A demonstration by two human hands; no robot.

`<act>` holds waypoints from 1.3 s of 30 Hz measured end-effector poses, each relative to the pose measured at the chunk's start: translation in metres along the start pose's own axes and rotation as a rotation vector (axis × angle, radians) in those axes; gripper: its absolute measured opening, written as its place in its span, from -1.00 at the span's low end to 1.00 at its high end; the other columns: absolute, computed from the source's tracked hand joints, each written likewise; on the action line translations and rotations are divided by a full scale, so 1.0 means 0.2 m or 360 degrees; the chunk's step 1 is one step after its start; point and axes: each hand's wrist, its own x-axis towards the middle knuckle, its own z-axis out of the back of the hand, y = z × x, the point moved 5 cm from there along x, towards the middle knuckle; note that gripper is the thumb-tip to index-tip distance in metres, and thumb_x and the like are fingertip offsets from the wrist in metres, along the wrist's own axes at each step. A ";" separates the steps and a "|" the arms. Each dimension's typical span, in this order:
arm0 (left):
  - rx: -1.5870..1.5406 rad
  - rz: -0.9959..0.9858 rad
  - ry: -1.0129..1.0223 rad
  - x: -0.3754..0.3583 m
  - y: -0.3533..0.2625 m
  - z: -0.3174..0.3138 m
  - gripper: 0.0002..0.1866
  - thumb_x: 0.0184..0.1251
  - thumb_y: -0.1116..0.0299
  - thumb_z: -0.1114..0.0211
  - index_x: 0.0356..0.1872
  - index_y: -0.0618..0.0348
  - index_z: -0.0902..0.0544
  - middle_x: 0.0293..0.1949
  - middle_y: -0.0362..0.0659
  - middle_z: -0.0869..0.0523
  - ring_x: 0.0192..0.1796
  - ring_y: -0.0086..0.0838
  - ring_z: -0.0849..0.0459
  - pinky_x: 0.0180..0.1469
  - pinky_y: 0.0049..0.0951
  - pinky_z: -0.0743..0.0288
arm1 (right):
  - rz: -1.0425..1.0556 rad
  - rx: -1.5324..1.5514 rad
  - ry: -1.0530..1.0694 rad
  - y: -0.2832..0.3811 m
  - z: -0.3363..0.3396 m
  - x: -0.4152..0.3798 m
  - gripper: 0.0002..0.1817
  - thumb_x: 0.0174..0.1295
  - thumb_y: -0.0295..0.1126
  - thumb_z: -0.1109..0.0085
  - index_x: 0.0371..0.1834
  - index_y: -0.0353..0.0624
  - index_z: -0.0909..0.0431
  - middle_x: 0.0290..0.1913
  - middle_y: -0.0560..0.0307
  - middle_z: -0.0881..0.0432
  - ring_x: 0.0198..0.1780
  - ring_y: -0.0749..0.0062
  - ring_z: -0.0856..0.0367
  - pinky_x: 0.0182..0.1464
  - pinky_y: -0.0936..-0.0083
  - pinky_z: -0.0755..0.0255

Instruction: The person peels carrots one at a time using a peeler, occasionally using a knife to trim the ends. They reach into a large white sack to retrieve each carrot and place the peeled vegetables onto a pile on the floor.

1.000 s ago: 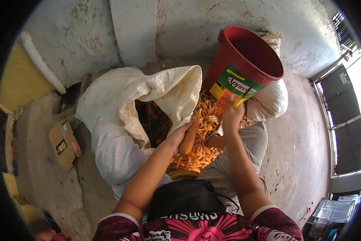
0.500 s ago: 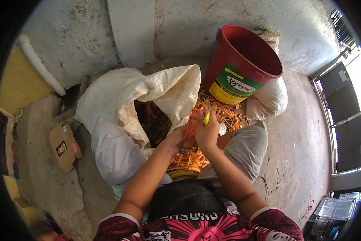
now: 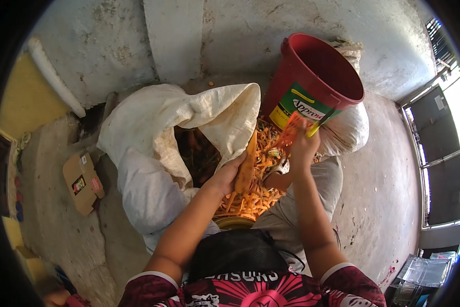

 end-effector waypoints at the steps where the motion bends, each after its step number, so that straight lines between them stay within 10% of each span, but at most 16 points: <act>1: 0.0015 0.0003 0.0027 0.03 0.01 0.03 -0.62 0.27 0.02 0.05 -0.18 0.14 -0.46 -0.38 -0.21 -0.54 -0.37 -0.49 -0.56 -0.39 -0.48 -0.50 | 0.0006 0.0123 0.0095 0.04 -0.04 -0.08 -0.79 0.21 -0.31 0.04 -0.34 -0.27 -0.41 -0.58 0.18 -0.44 -0.51 0.60 -0.40 -0.46 0.60 -0.28; 16: 0.0094 -0.0038 0.0289 0.00 0.00 -0.02 -0.70 0.31 0.24 0.13 -0.13 0.22 -0.46 -0.25 -0.12 -0.59 -0.32 -0.48 -0.61 -0.31 -0.45 -0.55 | -0.0025 -0.0332 0.0389 0.10 -0.19 -0.37 -0.77 0.20 -0.34 0.04 -0.22 -0.29 -0.40 -0.48 -0.12 -0.53 -0.45 0.16 -0.53 -0.38 0.40 -0.37; 25: 0.0634 0.0072 0.0527 -0.12 0.07 -0.14 -0.55 0.31 0.02 0.12 -0.06 0.22 -0.43 -0.38 -0.19 -0.54 -0.39 -0.53 -0.54 -0.36 -0.55 -0.51 | 0.0144 -0.0457 -0.0517 -0.17 0.01 0.20 -0.81 0.21 -0.34 0.07 -0.35 -0.28 -0.39 -0.53 0.02 -0.48 -0.49 0.33 -0.45 -0.39 0.44 -0.31; 39: -0.0153 0.0039 -0.0003 0.04 0.02 0.03 -0.62 0.31 0.07 0.10 -0.14 0.17 -0.46 -0.40 -0.16 -0.58 -0.42 -0.46 -0.58 -0.41 -0.49 -0.50 | -0.0578 0.0229 0.0352 -0.09 -0.15 -0.26 -0.81 0.22 -0.33 0.06 -0.33 -0.24 -0.42 -0.57 0.23 -0.45 -0.57 0.64 -0.38 -0.52 0.64 -0.27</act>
